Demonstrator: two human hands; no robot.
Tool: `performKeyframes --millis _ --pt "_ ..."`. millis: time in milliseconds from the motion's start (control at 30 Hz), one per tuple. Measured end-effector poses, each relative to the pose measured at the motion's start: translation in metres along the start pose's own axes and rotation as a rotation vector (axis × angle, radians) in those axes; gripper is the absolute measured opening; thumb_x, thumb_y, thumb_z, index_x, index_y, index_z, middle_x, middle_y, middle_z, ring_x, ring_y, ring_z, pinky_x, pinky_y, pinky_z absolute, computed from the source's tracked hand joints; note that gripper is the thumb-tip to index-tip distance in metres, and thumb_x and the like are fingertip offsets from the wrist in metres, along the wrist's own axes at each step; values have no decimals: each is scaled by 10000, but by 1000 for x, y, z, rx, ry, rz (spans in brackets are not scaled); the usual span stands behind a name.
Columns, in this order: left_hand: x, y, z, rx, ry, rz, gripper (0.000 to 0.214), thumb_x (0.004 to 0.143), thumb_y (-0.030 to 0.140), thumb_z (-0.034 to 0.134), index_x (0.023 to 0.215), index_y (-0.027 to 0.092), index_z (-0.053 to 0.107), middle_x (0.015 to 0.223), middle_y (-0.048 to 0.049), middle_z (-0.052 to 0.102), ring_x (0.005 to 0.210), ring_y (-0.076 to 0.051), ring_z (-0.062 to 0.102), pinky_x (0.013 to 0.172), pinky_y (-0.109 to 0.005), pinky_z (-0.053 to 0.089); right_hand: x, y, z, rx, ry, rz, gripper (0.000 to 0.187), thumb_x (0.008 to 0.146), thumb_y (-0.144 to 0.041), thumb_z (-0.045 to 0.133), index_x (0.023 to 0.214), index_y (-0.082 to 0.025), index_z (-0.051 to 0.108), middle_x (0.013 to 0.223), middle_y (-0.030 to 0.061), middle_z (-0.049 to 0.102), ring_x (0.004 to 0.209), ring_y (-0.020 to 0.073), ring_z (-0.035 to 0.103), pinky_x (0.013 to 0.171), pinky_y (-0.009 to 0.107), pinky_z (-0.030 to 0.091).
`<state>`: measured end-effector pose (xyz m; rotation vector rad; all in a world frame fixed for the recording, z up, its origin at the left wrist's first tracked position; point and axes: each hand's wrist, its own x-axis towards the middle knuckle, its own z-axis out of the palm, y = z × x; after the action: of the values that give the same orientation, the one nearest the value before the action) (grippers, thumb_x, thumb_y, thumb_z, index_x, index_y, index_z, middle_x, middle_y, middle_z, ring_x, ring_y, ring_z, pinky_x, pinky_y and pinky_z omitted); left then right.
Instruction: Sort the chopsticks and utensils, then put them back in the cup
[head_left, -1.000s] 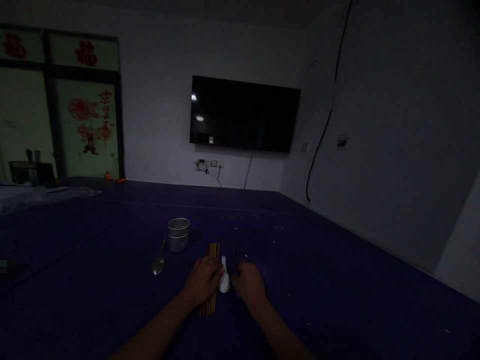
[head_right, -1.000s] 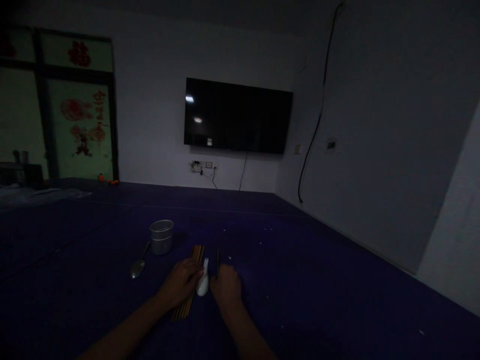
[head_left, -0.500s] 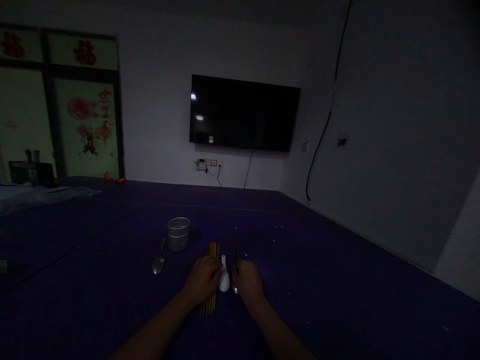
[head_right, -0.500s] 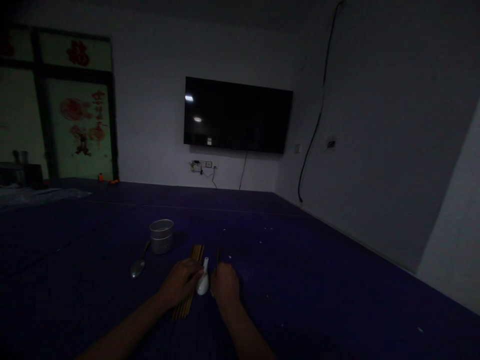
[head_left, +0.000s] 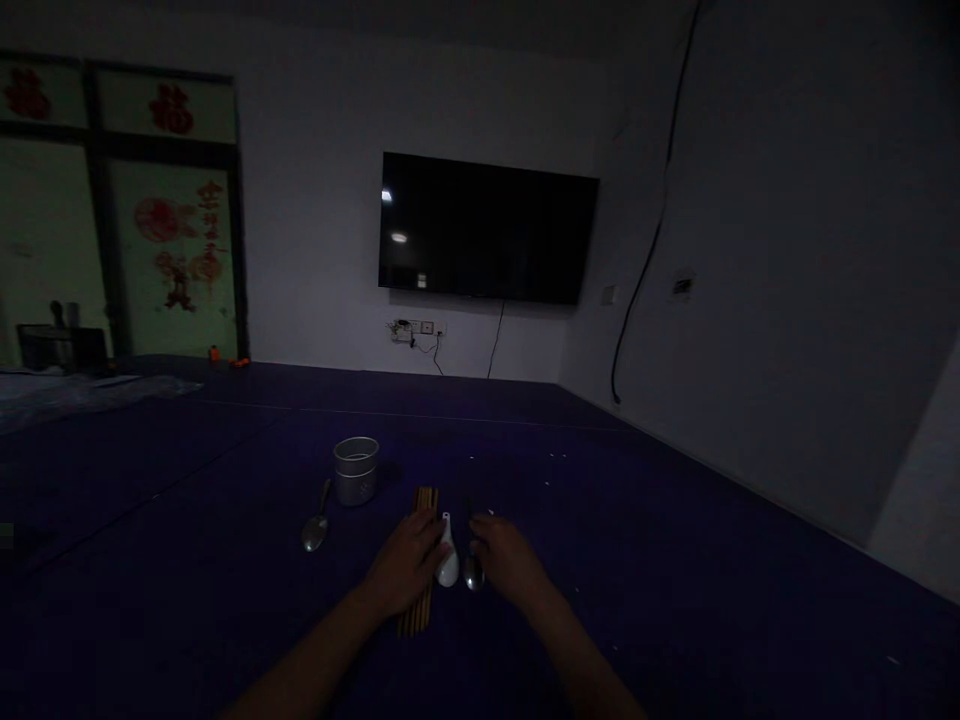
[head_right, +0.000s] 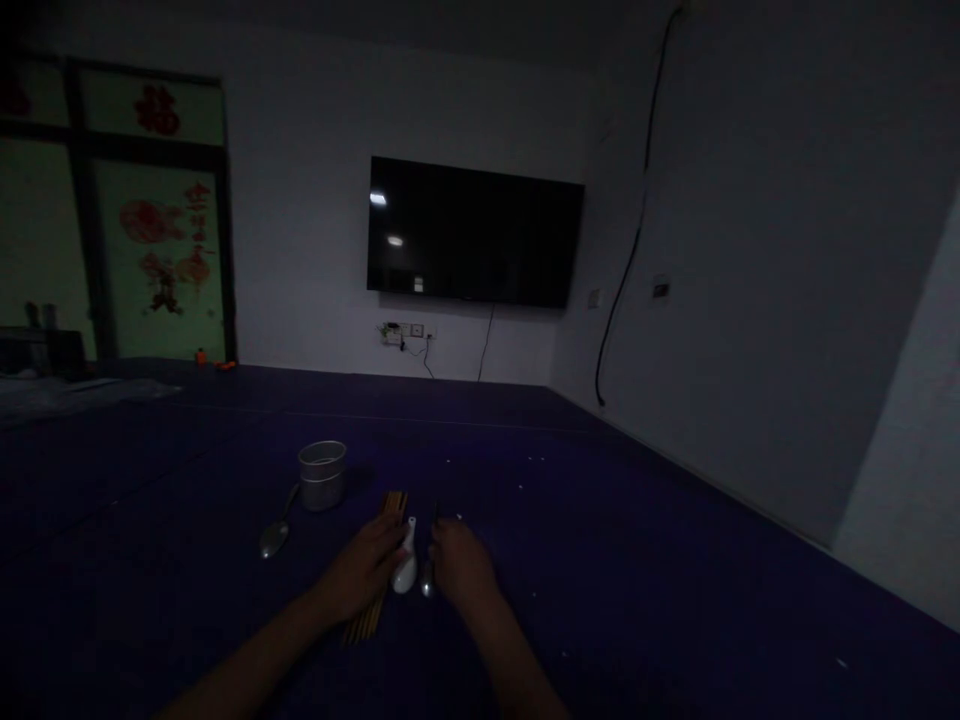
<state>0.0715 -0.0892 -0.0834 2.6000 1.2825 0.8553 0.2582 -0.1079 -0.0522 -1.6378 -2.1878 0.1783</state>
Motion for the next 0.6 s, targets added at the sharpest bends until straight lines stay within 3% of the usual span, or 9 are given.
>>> performKeyframes --millis 100,267,600 --pt "-1 -2 3 0 -97 -39 513 938 478 259 1355 227 422 1432 -82 412 1344 -221 320 1102 -465 246 -4 6 0 29 -102 -86 427 770 -201 600 1194 -147 597 1274 136 563 1202 240 494 991 301 359" --pt "-1 0 0 0 -173 -70 545 945 480 199 1384 210 376 1454 -78 371 1365 -203 276 1115 -461 212 -8 9 -4 59 -208 -135 417 731 -231 641 1144 -168 629 1249 124 584 1200 260 494 1020 342 336" --pt "-1 -4 4 -53 -114 -27 524 948 446 246 1359 170 416 1447 -124 370 1356 -210 297 1102 -452 254 -7 6 0 68 -218 -125 506 757 -205 610 1255 -137 545 1357 141 480 1281 253 403 1076 363 266"
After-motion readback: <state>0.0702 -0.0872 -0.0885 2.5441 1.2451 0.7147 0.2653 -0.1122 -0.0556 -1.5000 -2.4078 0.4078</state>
